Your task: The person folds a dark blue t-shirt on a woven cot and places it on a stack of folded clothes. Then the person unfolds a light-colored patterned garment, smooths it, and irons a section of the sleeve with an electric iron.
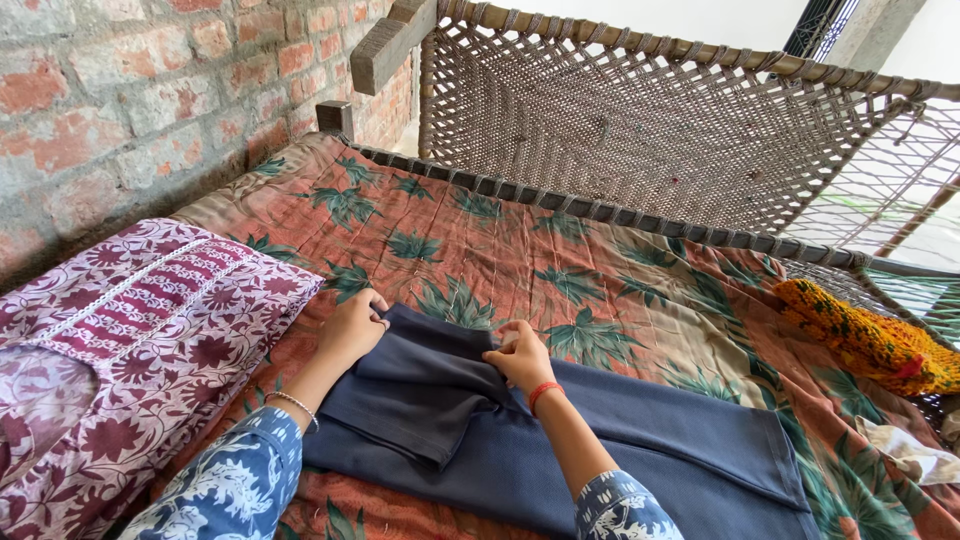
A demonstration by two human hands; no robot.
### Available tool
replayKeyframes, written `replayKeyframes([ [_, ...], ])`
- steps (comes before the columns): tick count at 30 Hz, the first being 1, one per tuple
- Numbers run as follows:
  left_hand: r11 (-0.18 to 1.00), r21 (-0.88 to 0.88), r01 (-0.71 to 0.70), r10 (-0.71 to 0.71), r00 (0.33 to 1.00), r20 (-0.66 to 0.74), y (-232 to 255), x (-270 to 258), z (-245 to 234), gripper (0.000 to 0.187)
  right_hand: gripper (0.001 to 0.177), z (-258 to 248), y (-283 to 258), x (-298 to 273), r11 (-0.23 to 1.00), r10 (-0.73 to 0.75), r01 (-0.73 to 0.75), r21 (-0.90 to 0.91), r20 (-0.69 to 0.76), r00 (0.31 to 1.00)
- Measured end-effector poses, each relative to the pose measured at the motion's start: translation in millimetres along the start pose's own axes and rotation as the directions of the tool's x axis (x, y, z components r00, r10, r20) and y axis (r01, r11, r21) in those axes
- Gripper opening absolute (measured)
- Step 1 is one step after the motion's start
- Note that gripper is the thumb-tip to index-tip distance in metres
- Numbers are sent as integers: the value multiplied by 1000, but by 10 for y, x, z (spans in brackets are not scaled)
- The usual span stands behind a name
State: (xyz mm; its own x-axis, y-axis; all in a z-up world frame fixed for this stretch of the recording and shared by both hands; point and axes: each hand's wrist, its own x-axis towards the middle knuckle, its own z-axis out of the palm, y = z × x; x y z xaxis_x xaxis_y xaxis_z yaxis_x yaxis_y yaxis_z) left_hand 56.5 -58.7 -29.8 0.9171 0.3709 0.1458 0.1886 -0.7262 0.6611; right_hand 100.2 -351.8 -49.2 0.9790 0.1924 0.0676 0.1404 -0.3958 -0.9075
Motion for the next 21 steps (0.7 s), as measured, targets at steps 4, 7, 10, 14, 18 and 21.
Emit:
replayKeyframes([
  [4, 987, -54, -153, 153, 988, 2, 77, -133, -98, 41, 65, -59, -203, -79, 988, 61, -81, 132, 147, 987],
  [7, 992, -64, -110, 117, 985, 124, 131, -245, -242, 57, 72, -124, -318, -234, 959, 4, 42, -281, 160, 987],
  [10, 985, -174, 19, 27, 964, 264, 132, -276, -322, 59, 71, -181, -384, -365, 992, -24, 48, -114, 206, 978],
  [14, 954, -301, -3, 129, 908, 399, -34, -191, -273, 53, 63, -262, -375, -463, 980, -93, 49, 195, 225, 970],
  [18, 878, -473, 70, 120, 926, 359, -268, -60, -262, 44, 51, -347, -319, -558, 975, 15, -55, 216, 182, 983],
  [21, 928, -358, 105, 47, 919, 391, -326, -134, -284, 36, 46, -384, -251, -671, 999, 29, -20, -41, 238, 971],
])
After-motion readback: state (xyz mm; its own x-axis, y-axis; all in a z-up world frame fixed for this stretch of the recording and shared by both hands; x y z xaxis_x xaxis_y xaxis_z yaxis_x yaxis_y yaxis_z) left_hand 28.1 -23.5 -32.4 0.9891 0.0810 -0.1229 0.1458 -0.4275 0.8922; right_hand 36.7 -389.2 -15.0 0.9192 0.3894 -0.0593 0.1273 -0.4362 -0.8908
